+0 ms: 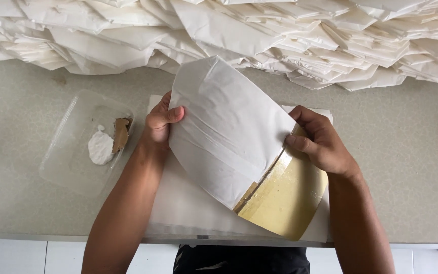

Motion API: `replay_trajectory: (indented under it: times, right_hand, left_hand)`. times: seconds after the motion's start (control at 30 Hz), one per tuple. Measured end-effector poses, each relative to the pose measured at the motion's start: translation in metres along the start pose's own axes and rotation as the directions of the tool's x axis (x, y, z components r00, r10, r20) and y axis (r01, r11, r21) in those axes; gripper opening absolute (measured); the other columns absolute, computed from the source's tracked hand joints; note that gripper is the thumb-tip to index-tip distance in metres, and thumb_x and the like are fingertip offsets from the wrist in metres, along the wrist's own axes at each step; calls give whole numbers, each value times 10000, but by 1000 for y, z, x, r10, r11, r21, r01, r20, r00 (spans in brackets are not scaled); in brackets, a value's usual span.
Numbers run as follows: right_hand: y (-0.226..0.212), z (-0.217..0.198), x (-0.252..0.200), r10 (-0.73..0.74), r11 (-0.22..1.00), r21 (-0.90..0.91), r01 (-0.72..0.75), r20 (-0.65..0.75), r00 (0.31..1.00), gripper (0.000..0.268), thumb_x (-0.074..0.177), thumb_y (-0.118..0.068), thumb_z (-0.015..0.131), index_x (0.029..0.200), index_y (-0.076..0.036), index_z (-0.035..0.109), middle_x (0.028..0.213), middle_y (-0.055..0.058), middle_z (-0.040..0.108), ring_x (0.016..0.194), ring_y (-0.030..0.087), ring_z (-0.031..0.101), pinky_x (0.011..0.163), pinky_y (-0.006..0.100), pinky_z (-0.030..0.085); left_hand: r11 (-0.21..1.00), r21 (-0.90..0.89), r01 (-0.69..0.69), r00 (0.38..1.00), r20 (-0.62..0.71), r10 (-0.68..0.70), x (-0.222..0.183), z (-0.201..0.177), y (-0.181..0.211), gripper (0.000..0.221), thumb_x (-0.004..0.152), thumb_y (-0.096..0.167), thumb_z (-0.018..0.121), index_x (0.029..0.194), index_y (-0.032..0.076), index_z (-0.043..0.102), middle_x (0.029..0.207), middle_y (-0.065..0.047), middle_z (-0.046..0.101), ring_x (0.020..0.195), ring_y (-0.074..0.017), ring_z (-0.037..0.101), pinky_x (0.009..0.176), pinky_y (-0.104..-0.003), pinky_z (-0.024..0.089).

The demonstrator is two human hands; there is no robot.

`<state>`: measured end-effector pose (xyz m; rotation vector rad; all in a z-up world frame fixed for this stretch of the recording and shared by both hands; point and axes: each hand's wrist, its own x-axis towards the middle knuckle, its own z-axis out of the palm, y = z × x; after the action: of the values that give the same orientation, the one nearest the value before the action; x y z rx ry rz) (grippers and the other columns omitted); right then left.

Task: The person folds a white paper sheet over a cardboard template, presses the edges, and then applies paste from a small container to seal the pouch. The person repeats the folding and pasting steps on a second pouch.

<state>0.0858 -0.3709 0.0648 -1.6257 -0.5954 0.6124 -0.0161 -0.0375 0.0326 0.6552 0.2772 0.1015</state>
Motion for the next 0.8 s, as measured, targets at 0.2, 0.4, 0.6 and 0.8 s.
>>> replay_trajectory:
  times: [0.2,0.4,0.6,0.8]
  right_hand:
    - [11,-6,2,-53,998,33,52,35,998,194,780,-169,667,895,-18,624,662,85,618,574,173,605,490,291,499]
    - [-9,1,6,39,995,-86,-42,-38,999,249,772,-162,696,925,30,654,662,129,606,559,213,595,471,325,487]
    - [-2,0,5,90,979,-174,-108,-106,990,284,770,-201,791,932,5,679,659,140,631,537,216,598,456,319,492]
    - [-17,10,2,58,934,-341,-110,-158,986,383,804,-304,793,984,11,670,691,212,673,584,336,686,512,412,576]
  left_hand:
    - [1000,-2,12,1000,-1,-12,5,-9,-2,333,783,-21,743,1077,37,599,881,-227,715,812,-398,752,816,-457,616]
    - [990,137,-32,998,63,23,7,0,9,212,814,52,749,972,88,613,794,-153,705,722,-290,748,750,-372,612]
    - [973,215,-88,993,101,67,-1,28,22,194,826,64,742,961,123,615,787,-87,695,749,-209,746,775,-312,604]
    - [913,395,-101,995,51,88,7,21,26,190,798,92,782,944,143,672,731,-17,682,678,-147,729,701,-244,582]
